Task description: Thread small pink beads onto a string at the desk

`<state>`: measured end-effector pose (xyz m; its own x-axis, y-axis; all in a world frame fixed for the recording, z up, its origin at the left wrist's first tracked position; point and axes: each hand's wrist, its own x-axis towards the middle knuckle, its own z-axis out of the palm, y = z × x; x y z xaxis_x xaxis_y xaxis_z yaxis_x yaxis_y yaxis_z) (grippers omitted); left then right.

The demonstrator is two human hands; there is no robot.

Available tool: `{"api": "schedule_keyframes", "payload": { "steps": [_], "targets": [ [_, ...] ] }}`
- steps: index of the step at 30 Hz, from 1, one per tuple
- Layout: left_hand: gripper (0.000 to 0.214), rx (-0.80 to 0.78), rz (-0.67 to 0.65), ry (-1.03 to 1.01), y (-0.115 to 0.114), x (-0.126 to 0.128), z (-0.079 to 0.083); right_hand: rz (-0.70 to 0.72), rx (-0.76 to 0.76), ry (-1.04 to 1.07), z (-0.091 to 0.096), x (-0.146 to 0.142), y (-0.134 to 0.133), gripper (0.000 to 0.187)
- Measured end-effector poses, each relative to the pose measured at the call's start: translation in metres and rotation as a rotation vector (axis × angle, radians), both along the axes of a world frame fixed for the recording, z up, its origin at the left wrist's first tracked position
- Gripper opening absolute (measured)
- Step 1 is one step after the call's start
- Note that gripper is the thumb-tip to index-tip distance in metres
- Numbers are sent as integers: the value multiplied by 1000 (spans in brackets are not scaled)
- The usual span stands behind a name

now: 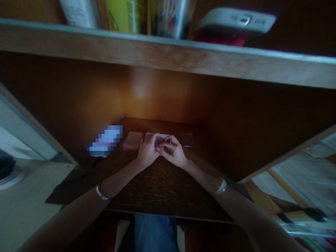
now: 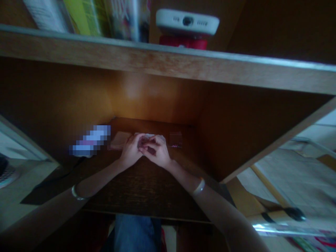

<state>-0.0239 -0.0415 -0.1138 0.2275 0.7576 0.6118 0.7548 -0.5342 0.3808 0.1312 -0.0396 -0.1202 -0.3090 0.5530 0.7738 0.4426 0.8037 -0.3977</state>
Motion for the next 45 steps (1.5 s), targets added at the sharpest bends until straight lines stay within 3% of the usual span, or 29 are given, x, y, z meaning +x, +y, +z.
{"api": "schedule_keyframes", "payload": {
  "steps": [9,14,21,36,45],
  "targets": [
    [42,-33,-47,-186,5,0,-3,-113,-155,72,0,-1,0,20],
    [32,-150,-208,-469,12,-1,-10,-65,-303,186,-1,0,5,20],
    [17,-303,-194,-738,27,-2,-21,-25,-376,273,-5,1,9,19],
    [18,-455,-177,-776,29,-2,-23,-55,-315,352,2,0,3,21],
    [16,-305,-169,-671,23,-3,-15,50,-482,444,-2,0,9,28]
  ]
}}
